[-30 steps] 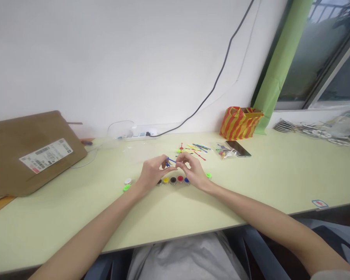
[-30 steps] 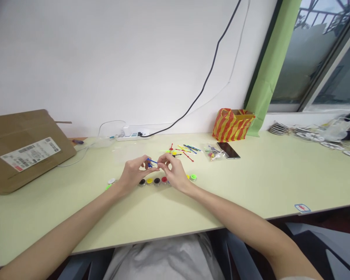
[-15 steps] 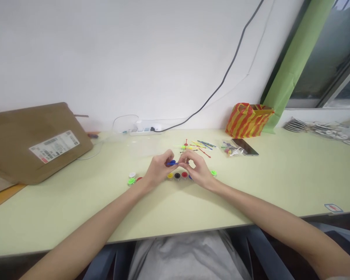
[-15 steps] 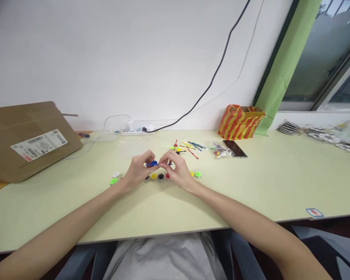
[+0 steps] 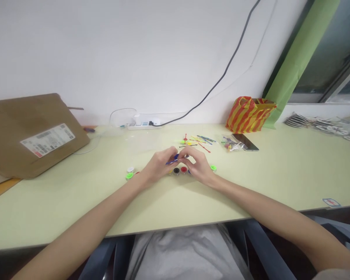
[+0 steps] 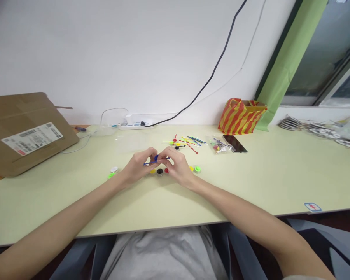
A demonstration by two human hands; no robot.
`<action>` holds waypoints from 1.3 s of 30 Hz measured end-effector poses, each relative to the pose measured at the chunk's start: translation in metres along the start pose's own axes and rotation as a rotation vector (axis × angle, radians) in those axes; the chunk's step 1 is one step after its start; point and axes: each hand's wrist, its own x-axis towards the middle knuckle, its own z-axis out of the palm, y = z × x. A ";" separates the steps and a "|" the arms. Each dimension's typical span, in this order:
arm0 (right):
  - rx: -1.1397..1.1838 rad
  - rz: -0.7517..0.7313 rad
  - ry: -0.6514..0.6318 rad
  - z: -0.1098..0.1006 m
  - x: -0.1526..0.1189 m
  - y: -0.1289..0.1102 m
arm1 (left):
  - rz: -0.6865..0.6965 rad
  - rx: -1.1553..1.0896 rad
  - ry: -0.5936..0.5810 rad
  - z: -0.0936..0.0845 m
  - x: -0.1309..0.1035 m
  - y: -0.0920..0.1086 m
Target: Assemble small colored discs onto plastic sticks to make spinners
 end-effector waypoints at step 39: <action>-0.251 -0.050 0.065 -0.003 0.001 0.010 | 0.148 0.187 0.053 0.002 -0.002 -0.015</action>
